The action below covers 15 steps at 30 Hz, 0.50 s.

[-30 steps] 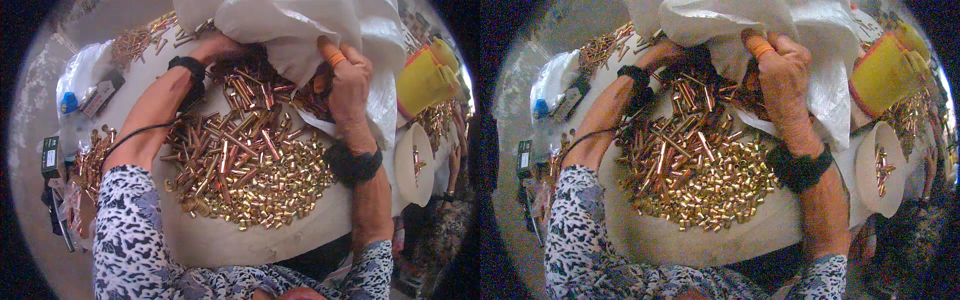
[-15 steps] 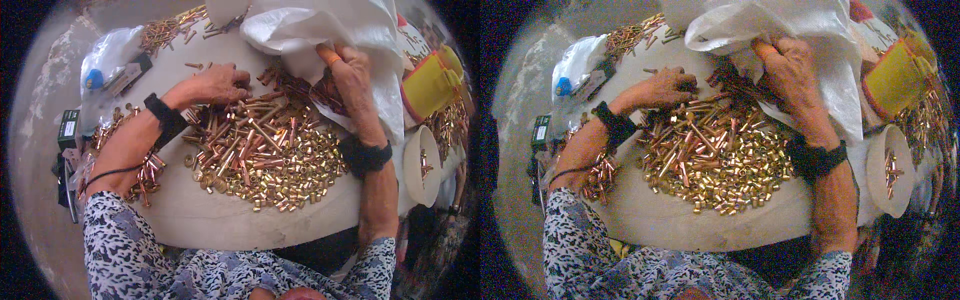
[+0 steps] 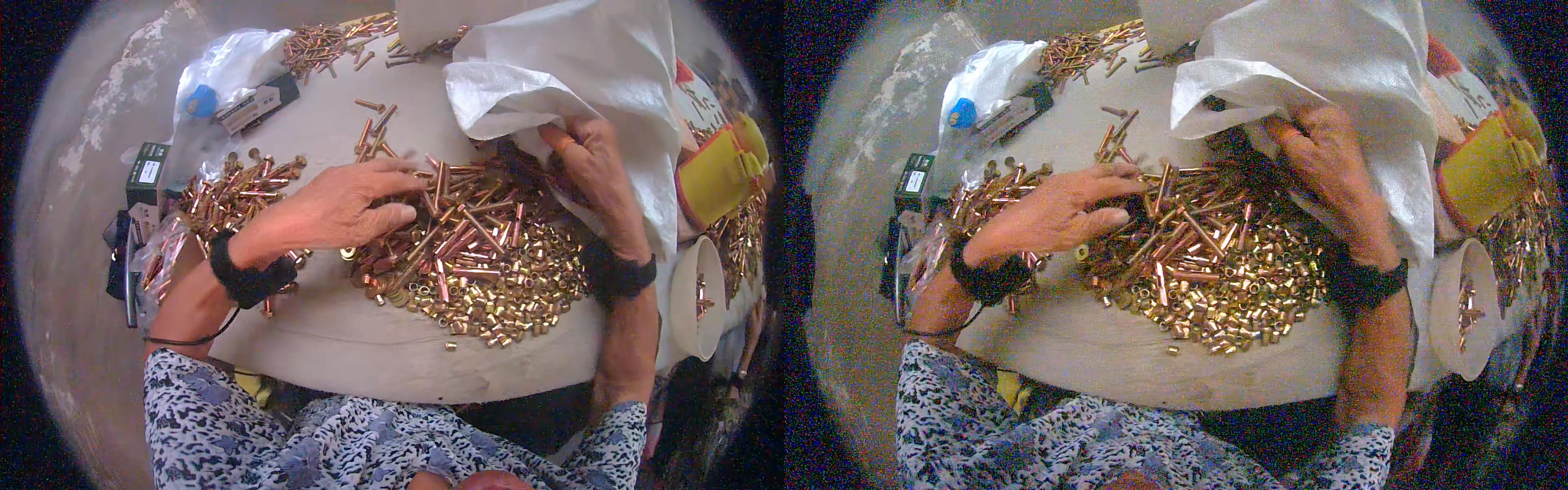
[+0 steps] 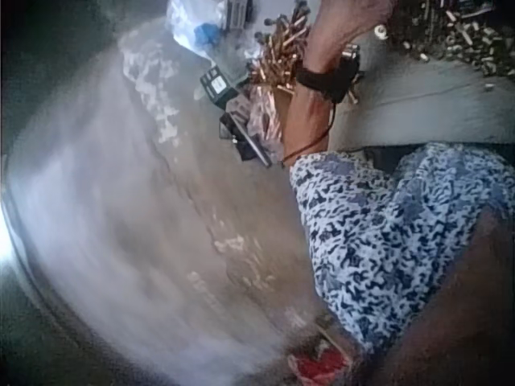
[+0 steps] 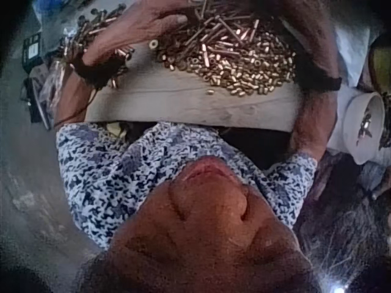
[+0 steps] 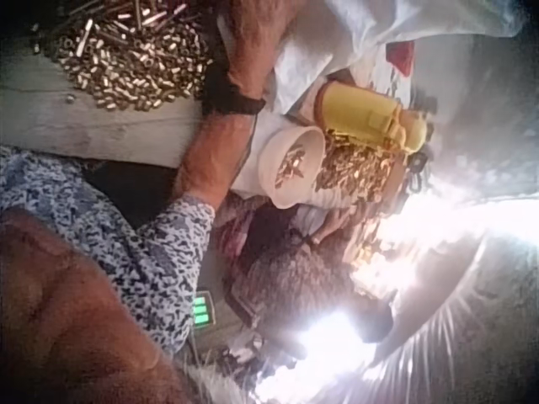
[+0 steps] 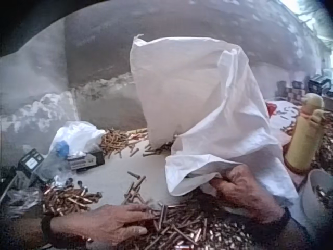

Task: Assembling long metal bolts with washers and sleeves.

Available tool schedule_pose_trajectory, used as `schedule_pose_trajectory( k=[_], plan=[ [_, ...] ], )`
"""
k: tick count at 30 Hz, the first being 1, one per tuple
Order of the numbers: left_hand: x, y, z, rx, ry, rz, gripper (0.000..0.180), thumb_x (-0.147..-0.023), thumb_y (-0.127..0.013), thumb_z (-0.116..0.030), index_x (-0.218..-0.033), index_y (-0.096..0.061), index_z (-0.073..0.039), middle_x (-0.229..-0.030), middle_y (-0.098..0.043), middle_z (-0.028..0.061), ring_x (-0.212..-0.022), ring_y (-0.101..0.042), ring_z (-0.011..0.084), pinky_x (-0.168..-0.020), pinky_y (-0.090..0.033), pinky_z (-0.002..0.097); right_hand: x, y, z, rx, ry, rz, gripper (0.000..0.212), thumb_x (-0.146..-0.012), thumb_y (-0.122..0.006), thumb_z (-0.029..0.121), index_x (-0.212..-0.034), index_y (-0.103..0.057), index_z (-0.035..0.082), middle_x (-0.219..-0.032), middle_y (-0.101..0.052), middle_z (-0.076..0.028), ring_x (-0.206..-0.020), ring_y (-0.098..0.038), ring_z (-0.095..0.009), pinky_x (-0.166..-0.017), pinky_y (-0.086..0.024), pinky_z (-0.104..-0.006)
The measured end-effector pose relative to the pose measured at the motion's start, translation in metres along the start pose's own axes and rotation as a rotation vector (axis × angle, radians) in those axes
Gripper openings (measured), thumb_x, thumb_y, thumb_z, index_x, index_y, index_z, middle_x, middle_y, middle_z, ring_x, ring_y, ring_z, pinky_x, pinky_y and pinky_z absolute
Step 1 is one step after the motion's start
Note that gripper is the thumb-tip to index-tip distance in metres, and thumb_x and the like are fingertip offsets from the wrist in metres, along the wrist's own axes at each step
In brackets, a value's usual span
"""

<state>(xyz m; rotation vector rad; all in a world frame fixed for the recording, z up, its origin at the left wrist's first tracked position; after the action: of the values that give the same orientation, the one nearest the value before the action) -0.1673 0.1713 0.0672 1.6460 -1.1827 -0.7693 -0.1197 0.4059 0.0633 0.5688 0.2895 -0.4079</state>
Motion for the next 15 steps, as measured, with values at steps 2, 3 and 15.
schedule_pose_trajectory(
  k=[2, 3, 15],
  plan=[
    [0.003, 0.007, -0.011, 0.058, -0.026, 0.144, 0.037, -0.087, -0.052, -0.031, -0.113, -0.056, -0.004, -0.128, -0.044, 0.0195, -0.119, -0.042, 0.0337, -0.097, -0.035, 0.0383, 0.001, -0.001, 0.006, 0.017, -0.010, 0.014, 0.029, -0.080, -0.056, 0.022, -0.070, -0.059, -0.005, -0.052, -0.050, -0.004, -0.050, -0.047, -0.011, -0.047, -0.039, -0.0307],
    [0.003, 0.012, -0.012, 0.068, -0.061, 0.189, 0.036, -0.086, -0.052, -0.030, -0.110, -0.057, -0.004, -0.127, -0.045, 0.0190, -0.119, -0.042, 0.0331, -0.097, -0.035, 0.0382, 0.002, -0.002, 0.006, 0.028, -0.019, 0.019, 0.029, -0.080, -0.056, 0.022, -0.070, -0.059, -0.005, -0.052, -0.051, -0.004, -0.050, -0.047, -0.010, -0.047, -0.039, -0.0307],
    [-0.092, -0.001, 0.201, -0.277, 0.555, -0.120, 0.064, -0.073, -0.055, -0.056, -0.116, -0.053, -0.009, -0.118, -0.047, 0.0231, -0.109, -0.046, 0.0416, -0.090, -0.039, 0.0459, -0.005, 0.003, -0.006, 0.281, 0.128, -0.005, 0.037, -0.080, -0.057, 0.027, -0.061, -0.055, -0.005, -0.046, -0.045, -0.011, -0.044, -0.045, -0.014, -0.043, -0.037, -0.0342]
  ],
)
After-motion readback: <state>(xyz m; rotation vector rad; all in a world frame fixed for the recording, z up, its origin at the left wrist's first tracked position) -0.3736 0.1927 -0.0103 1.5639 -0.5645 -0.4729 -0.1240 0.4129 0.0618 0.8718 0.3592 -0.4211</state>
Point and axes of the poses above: each hand's wrist, its own x-axis away from the middle knuckle, its own y-axis out of the back of the hand, z = x × y, the point moved 8 cm from there along -x, towards the middle knuckle
